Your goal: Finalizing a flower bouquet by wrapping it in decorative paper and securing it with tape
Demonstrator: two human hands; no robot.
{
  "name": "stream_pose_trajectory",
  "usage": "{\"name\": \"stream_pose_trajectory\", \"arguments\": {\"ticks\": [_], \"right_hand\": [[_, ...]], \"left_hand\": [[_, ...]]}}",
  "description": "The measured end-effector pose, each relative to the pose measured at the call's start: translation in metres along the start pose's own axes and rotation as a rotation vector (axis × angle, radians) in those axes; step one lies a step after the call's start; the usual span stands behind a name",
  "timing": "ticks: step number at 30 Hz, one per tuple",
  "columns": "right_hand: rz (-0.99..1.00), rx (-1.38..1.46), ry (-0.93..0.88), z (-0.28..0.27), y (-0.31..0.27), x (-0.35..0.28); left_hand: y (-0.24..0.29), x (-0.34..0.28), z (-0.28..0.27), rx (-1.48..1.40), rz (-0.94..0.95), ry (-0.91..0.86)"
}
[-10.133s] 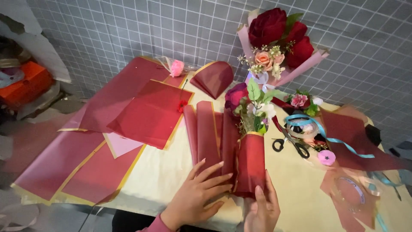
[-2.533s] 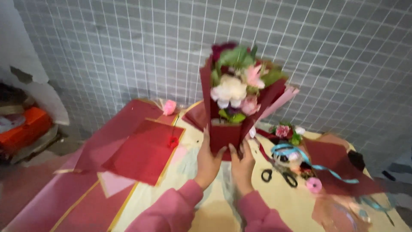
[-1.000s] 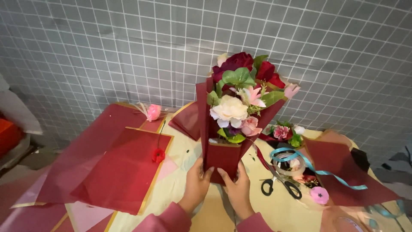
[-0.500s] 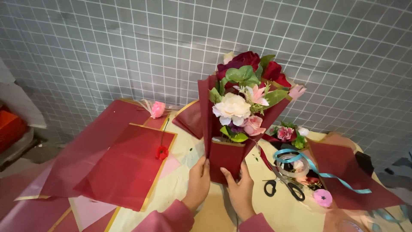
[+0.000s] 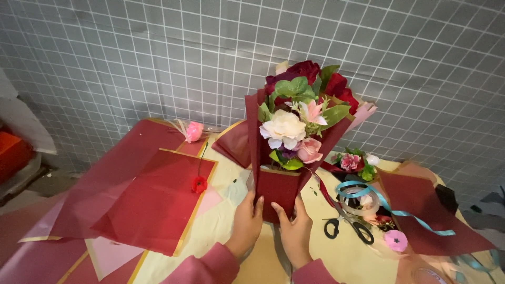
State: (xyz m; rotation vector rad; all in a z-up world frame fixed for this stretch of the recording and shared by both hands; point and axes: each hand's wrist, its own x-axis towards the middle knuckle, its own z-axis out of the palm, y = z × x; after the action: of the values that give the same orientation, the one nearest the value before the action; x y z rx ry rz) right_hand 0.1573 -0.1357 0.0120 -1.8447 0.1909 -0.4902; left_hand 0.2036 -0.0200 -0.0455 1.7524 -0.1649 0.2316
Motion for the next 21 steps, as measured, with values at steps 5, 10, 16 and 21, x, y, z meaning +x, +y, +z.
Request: {"name": "stream_pose_trajectory", "arguments": {"ticks": [5, 10, 16, 21], "right_hand": [[0.021, -0.024, -0.024, 0.0, -0.006, -0.005], [0.214, 0.042, -0.015, -0.001, -0.059, -0.017], [0.179, -0.03, -0.023, -0.004, -0.063, -0.018], [0.121, 0.014, 0.07, 0.003, -0.04, -0.01]], "left_hand": [[0.048, -0.019, -0.014, -0.063, 0.0, -0.037], [0.071, -0.026, -0.009, -0.1, 0.07, -0.092], [0.054, -0.029, 0.0, -0.003, -0.053, -0.117], [0.061, -0.033, -0.002, 0.047, -0.055, -0.079]]}}
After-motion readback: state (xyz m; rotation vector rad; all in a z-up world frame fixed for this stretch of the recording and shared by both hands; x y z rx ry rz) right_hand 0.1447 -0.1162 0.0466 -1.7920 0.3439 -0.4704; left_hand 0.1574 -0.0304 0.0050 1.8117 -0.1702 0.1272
